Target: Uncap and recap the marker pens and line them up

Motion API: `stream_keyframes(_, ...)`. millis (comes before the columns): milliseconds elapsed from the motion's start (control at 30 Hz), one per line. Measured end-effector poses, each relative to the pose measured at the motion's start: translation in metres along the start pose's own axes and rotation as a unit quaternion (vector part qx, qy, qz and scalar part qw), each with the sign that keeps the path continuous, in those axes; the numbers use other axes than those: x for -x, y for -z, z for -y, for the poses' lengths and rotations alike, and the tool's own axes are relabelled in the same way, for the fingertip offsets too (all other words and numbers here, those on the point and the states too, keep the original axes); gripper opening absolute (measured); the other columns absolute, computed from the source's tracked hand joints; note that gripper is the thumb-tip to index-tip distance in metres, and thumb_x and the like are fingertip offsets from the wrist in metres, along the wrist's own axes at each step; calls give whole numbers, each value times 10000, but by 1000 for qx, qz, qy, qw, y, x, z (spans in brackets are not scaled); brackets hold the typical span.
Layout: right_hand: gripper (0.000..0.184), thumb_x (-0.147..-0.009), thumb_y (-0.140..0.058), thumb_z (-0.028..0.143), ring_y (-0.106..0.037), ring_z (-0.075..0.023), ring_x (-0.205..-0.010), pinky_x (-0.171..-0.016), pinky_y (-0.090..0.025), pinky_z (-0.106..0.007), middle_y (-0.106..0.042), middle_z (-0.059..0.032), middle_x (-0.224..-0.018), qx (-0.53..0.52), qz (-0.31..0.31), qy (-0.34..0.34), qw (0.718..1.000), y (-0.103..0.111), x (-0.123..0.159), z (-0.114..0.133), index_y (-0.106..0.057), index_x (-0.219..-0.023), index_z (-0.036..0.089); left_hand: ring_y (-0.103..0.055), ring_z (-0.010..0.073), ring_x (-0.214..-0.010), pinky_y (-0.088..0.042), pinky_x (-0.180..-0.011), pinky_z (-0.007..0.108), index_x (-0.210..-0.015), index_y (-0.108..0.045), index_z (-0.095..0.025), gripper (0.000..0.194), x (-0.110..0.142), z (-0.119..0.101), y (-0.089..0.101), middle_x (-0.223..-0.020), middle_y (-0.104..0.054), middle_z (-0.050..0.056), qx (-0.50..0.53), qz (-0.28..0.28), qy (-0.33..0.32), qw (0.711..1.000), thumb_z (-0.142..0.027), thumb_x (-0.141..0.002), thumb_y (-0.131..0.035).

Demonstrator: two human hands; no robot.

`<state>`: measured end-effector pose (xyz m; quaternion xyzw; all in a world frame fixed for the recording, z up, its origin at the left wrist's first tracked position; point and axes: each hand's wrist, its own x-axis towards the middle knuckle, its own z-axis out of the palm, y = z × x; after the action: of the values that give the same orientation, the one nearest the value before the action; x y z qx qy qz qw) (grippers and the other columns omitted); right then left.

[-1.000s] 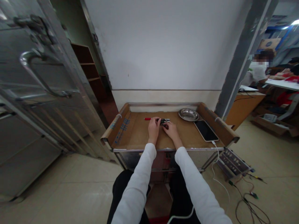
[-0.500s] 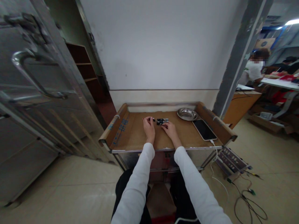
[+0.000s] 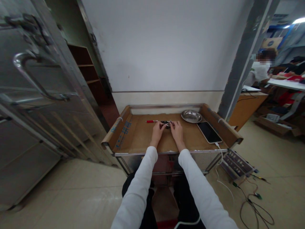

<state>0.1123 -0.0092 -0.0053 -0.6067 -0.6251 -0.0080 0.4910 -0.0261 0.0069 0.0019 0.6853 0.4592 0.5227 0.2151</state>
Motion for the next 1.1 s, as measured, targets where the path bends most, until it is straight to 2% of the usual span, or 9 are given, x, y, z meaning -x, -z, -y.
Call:
stream_keyframes(67, 360, -955, -355, 391, -556, -196, -870, -805, -428, -308, -600, -97, -941, 5, -14, -4, 1000, 2, 0, 2, -641, -967, 173, -564, 134, -735, -434, -727, 255, -768, -546, -175, 138, 1, 3, -1, -802, -604, 16, -47, 25, -1, 999, -259, -814, -645)
stream_keyframes(167, 359, -956, -351, 390, -555, -197, -865, -810, -426, -309, -593, -93, -923, 10, -18, -10, 1000, 2, 0, 3, -636, -961, 171, -555, 142, -741, -436, -734, 271, -758, -548, -172, 127, 2, 6, -1, -836, -584, 27, -103, 19, 27, 994, -204, -789, -668)
stream_keyframes(300, 326, -947, -379, 369, -560, -194, -853, -810, -434, -308, -589, -90, -923, 11, 3, -11, 1000, 0, 0, 3, -636, -949, 167, -572, 158, -786, -445, -763, 284, -799, -557, -170, 102, 2, 5, -1, -864, -581, 42, -140, 4, 50, 989, -208, -803, -651)
stream_keyframes(400, 298, -937, -401, 340, -563, -191, -854, -806, -442, -304, -592, -96, -953, 10, 28, -1, 1000, -3, 1, 1, -638, -960, 161, -590, 180, -844, -447, -778, 290, -905, -551, -156, 129, 3, -1, -1, -923, -596, 70, -175, -2, 58, 983, -245, -836, -614)
stream_keyframes(533, 271, -923, -428, 308, -569, -187, -845, -795, -445, -298, -604, -97, -972, 18, 59, 7, 998, -4, 2, 1, -646, -994, 163, -596, 215, -924, -439, -807, 314, -983, -549, -151, 183, 5, -11, 1, -1007, -601, 111, -254, -7, 46, 966, -305, -894, -509)
stream_keyframes(633, 261, -916, -441, 296, -574, -186, -836, -785, -442, -296, -613, -97, -976, 29, 74, 0, 997, -4, 1, 1, -652, -1000, 167, -581, 236, -987, -436, -844, 336, -957, -564, -169, 124, 7, -14, 3, -1024, -599, 107, -282, 29, 27, 959, -242, -862, -532)
stream_keyframes(733, 264, -917, -436, 285, -579, -184, -843, -788, -438, -293, -616, -98, -981, 36, 86, -3, 996, -4, 1, 1, -653, -1009, 165, -577, 239, -986, -439, -862, 353, -958, -569, -173, 136, 7, -12, 3, -1032, -586, 110, -281, 54, 10, 958, -160, -823, -557)
stream_keyframes(933, 220, -897, -479, 252, -571, -203, -895, -821, -414, -317, -616, -104, -1003, 87, 133, 25, 987, -5, 4, 1, -662, -1000, 185, -582, 210, -992, -447, -897, 343, -967, -581, -173, 157, 4, 0, 0, -1077, -560, 107, -200, 29, 7, 979, -100, -840, -523)
stream_keyframes(1100, 182, -879, -526, 248, -563, -208, -951, -837, -399, -315, -621, -90, -1009, 106, 146, 32, 983, -4, 4, 2, -666, -986, 200, -570, 212, -1030, -449, -914, 342, -968, -604, -161, 169, 2, 2, -3, -1082, -562, 121, -165, 7, 0, 986, -113, -876, -471)
